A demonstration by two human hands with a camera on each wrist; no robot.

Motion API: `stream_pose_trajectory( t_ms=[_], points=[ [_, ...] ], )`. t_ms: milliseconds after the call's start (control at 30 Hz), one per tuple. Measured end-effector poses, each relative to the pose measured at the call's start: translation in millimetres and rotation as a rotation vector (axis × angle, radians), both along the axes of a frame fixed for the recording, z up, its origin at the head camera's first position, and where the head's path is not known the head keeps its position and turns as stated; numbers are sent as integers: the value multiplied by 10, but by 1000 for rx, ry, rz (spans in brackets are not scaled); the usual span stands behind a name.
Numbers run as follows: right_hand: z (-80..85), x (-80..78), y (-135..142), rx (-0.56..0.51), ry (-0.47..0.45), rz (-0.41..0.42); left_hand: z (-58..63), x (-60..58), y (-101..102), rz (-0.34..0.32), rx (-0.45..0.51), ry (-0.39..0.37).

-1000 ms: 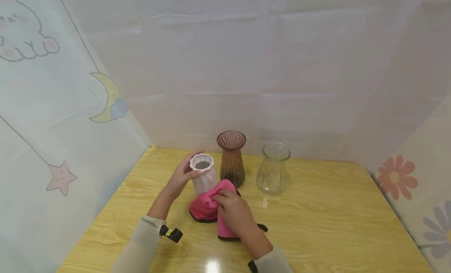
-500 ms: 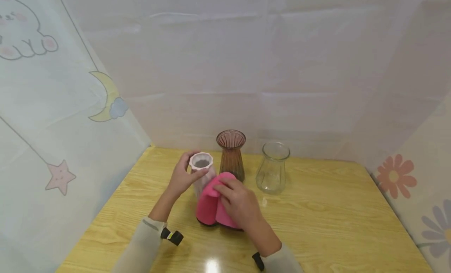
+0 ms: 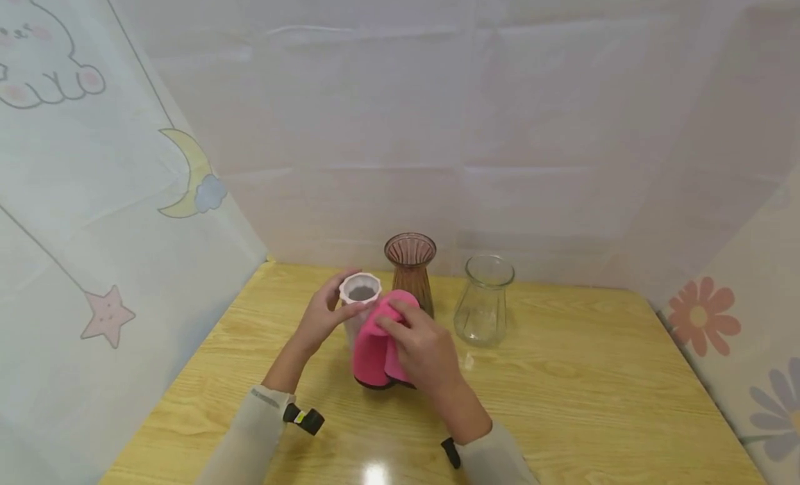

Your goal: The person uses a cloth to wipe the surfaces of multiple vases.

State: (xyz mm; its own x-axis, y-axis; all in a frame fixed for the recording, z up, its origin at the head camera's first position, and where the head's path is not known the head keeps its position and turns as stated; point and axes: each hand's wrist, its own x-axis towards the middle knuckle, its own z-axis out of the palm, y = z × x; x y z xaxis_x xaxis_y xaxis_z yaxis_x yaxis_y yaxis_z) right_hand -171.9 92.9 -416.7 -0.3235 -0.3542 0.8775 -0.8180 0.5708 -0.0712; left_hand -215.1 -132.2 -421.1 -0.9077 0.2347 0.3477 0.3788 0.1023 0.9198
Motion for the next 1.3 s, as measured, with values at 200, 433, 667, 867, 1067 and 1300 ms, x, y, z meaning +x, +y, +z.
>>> stream_pose_trajectory(
  t_ms=[200,433,667,867,1067,1300],
  points=[
    [-40,-14,-79,33,9,-3,-12,11,-1,-31,20,-12],
    [-89,-17,-152,39,-35,24,-21,11,-6,-36,16,-5],
    [-159,-46,-179,44,-45,24,-24,12,-14,-37,25,-11],
    [-199,-35,-167,41,-69,18,-18,0,-11,-62,38,-23],
    [-258,-23,-163,40,-94,-4,-22,-23,-11,-60,37,-25],
    [-329,-12,-142,73,-137,-32,-19,-47,-12,-60,30,-29]
  ],
)
